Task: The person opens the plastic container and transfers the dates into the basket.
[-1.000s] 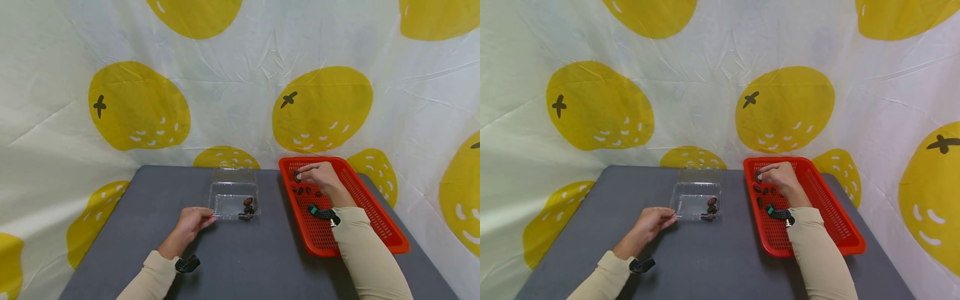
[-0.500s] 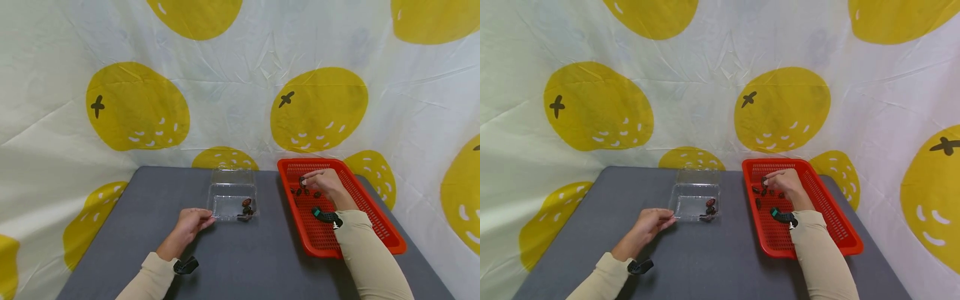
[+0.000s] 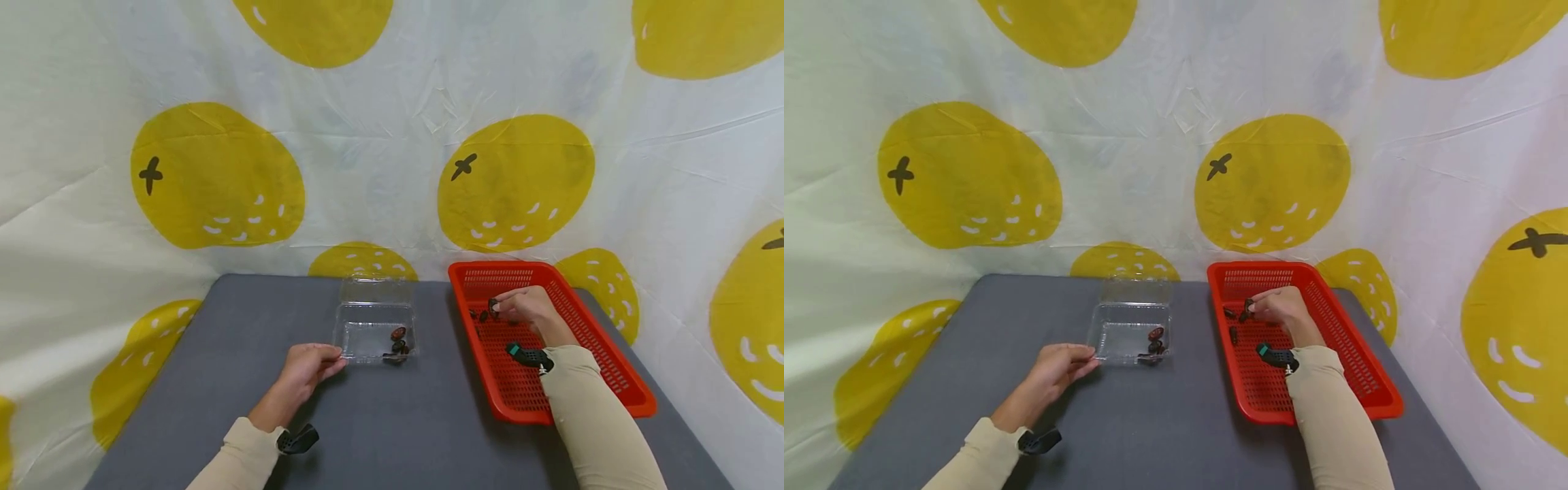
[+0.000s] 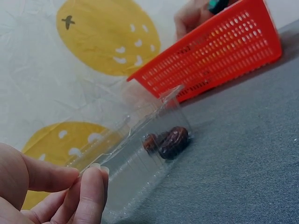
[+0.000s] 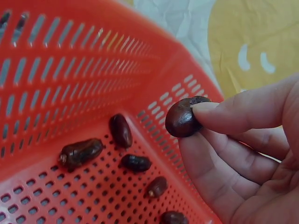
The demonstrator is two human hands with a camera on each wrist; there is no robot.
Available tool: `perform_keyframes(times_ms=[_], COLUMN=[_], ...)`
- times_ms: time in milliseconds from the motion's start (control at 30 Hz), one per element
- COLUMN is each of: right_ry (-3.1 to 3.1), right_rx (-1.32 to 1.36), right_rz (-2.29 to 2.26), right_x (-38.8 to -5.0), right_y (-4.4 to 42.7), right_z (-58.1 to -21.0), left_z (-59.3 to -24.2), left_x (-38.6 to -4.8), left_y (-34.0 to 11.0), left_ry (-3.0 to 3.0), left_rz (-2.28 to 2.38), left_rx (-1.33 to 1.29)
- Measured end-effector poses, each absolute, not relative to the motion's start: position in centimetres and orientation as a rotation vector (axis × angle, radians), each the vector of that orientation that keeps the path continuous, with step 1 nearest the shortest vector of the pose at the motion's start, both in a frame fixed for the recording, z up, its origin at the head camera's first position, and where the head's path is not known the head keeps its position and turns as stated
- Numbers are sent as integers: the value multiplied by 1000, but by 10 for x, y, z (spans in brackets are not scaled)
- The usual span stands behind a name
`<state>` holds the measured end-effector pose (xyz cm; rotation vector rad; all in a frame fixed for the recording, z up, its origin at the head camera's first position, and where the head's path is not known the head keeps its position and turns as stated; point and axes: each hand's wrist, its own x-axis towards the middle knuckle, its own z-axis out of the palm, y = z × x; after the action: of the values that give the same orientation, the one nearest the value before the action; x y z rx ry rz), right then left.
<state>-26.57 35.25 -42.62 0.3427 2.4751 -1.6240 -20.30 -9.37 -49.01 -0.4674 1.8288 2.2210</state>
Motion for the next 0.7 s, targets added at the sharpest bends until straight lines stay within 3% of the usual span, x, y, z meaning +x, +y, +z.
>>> perform_keyframes(times_ms=[700], right_ry=[2422], right_rx=[416], right_rz=[-1537], right_x=[-275], right_y=[358], right_z=[-450], left_z=[-487], left_x=[-204], left_y=[-94], left_ry=[1833], left_rz=[2198], left_rx=[-492])
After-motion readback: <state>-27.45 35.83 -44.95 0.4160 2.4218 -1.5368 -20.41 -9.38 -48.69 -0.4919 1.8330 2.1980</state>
